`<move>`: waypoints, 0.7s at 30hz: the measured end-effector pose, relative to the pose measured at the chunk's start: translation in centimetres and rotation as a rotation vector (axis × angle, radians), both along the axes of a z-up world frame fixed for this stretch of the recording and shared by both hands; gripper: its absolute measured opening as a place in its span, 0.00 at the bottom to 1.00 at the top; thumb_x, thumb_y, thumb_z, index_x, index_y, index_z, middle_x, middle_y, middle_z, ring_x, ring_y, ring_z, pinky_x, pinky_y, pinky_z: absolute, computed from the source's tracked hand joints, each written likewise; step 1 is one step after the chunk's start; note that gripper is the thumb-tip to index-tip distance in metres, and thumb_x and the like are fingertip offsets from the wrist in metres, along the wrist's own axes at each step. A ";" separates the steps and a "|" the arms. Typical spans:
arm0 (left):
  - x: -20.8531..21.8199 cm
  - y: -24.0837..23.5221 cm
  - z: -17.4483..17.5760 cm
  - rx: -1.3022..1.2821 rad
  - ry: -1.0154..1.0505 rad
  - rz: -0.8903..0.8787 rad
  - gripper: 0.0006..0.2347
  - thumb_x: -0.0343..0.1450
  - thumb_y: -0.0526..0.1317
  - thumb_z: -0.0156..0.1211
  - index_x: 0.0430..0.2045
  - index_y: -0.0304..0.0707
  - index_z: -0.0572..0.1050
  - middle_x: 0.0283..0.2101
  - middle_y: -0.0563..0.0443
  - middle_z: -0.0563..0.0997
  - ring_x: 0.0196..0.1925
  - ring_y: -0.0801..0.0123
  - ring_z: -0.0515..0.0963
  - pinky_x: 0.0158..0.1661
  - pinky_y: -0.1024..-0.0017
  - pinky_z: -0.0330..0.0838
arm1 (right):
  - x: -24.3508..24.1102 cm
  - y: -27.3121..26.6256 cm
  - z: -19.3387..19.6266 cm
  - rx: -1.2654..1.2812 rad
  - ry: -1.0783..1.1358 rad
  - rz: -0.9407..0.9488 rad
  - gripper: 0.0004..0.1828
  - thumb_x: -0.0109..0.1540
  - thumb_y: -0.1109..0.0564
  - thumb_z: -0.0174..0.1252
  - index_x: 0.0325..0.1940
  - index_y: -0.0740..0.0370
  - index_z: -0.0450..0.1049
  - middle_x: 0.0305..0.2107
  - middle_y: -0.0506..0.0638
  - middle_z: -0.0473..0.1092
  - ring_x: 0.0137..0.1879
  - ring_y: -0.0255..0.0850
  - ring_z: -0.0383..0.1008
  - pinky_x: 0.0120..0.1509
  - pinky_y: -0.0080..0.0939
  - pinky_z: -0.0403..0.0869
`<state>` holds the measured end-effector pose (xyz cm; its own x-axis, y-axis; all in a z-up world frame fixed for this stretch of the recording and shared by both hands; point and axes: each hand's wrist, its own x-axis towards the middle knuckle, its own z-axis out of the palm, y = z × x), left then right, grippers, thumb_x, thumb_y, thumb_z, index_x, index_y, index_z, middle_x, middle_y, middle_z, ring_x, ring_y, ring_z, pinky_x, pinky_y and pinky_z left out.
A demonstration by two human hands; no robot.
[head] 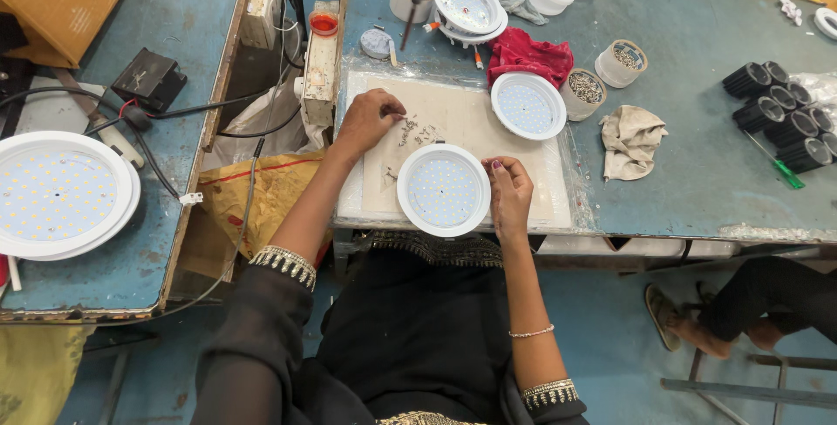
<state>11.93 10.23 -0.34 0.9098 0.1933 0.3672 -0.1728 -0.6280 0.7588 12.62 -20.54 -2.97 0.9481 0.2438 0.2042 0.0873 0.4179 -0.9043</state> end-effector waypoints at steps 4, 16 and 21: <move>-1.4 -0.2 -0.5 -0.084 -0.006 0.018 0.05 0.66 0.31 0.67 0.33 0.36 0.84 0.39 0.45 0.83 0.38 0.64 0.84 0.44 0.69 0.77 | 0.1 0.0 0.1 -0.008 -0.010 -0.002 0.08 0.70 0.64 0.49 0.48 0.72 0.71 0.42 0.58 0.74 0.48 0.39 0.77 0.57 0.38 0.77; -4.9 -3.2 1.1 0.067 0.079 0.029 0.06 0.65 0.37 0.69 0.33 0.40 0.84 0.39 0.48 0.82 0.40 0.62 0.83 0.43 0.66 0.76 | 0.0 -0.2 0.0 0.028 -0.002 0.015 0.07 0.70 0.65 0.48 0.48 0.72 0.70 0.42 0.57 0.74 0.49 0.39 0.77 0.58 0.37 0.77; -4.3 -3.8 1.2 0.157 -0.013 0.039 0.05 0.65 0.36 0.69 0.32 0.43 0.85 0.41 0.47 0.79 0.48 0.58 0.79 0.49 0.63 0.73 | -0.1 -0.1 0.0 0.032 0.002 0.016 0.07 0.70 0.65 0.48 0.47 0.73 0.70 0.42 0.58 0.74 0.47 0.38 0.77 0.56 0.37 0.77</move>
<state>7.58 6.42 0.83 0.8979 0.1678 0.4070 -0.1549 -0.7450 0.6488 12.57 -20.64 -3.02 0.9444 0.2525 0.2107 0.0788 0.4484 -0.8904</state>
